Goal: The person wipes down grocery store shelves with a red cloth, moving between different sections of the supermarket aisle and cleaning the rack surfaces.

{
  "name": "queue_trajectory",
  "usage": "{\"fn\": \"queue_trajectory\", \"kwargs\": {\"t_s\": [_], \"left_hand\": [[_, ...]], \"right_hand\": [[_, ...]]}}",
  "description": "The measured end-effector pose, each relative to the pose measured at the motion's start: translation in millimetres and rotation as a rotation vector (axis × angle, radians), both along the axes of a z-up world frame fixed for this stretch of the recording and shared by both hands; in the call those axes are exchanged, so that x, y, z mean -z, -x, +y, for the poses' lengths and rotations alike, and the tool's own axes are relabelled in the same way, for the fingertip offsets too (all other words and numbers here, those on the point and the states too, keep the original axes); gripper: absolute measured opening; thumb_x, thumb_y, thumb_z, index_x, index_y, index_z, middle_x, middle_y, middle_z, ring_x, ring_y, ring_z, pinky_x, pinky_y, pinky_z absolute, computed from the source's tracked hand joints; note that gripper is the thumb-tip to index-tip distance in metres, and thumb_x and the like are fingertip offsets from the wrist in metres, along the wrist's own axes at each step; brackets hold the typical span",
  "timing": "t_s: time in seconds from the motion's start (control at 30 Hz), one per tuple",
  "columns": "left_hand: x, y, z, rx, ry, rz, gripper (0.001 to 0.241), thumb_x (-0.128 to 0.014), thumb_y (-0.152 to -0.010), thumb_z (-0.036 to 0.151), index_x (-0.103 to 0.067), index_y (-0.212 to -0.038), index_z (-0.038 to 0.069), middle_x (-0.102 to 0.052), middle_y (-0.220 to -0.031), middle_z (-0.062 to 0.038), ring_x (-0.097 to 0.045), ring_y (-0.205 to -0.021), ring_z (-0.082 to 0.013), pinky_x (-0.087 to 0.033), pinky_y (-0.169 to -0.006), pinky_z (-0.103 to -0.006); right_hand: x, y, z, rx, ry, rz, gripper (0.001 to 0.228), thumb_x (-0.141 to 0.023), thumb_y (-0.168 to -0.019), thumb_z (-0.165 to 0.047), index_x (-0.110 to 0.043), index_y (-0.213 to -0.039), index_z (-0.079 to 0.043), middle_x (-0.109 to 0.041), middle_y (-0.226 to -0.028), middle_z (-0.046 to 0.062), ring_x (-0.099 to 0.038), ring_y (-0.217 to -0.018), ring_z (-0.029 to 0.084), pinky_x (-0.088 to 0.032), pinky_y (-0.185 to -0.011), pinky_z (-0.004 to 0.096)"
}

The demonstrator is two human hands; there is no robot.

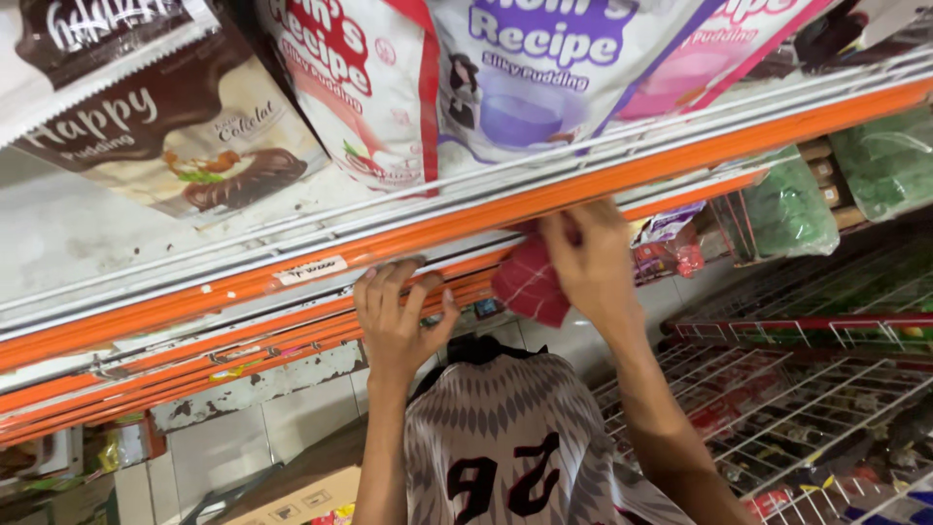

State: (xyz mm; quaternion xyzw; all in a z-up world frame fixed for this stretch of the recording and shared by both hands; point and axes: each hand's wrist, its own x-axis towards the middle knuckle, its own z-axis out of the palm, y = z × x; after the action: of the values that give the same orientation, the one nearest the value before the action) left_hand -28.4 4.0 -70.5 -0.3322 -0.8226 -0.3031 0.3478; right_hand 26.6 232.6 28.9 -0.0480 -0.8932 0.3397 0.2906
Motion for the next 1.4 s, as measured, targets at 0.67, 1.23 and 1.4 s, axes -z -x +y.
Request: {"fn": "queue_trajectory", "kwargs": {"t_s": [0.67,1.23,1.4], "left_hand": [[22.8,11.7,25.3,-0.052,-0.163,0.186,0.023,-0.075,-0.075,0.024,-0.061,-0.083,0.007,-0.067,-0.106,-0.009,-0.058,-0.098,-0.029,-0.036,-0.099,-0.0484],[-10.6,-27.9,22.6,-0.034,-0.059,-0.074,0.031,-0.076,-0.076,0.026,-0.062,-0.094,0.005,-0.059,-0.127,-0.015,-0.052,-0.123,-0.0369,-0.033,-0.113,-0.0602],[-1.8,-22.1,8.5,0.017,-0.142,-0.014,0.046,-0.075,-0.079,0.029,-0.06,-0.106,-0.005,-0.055,-0.129,-0.021,-0.053,-0.121,-0.0413,-0.039,-0.109,-0.0615]], "right_hand": [[11.6,19.5,-51.3,-0.425,-0.427,0.07,0.03,-0.062,-0.094,-0.014,-0.07,-0.12,-0.002,-0.07,-0.111,0.015,-0.065,-0.103,0.033,-0.049,-0.092,0.047],[19.9,12.9,-37.4,-0.416,-0.486,0.006,0.023,-0.058,-0.097,-0.015,-0.067,-0.111,0.001,-0.071,-0.111,0.018,-0.067,-0.106,0.034,-0.052,-0.09,0.047],[13.5,24.6,-65.8,-0.444,-0.204,-0.086,0.024,-0.059,-0.103,-0.022,-0.068,-0.107,0.0,-0.07,-0.103,0.021,-0.065,-0.101,0.038,-0.051,-0.09,0.048]]}}
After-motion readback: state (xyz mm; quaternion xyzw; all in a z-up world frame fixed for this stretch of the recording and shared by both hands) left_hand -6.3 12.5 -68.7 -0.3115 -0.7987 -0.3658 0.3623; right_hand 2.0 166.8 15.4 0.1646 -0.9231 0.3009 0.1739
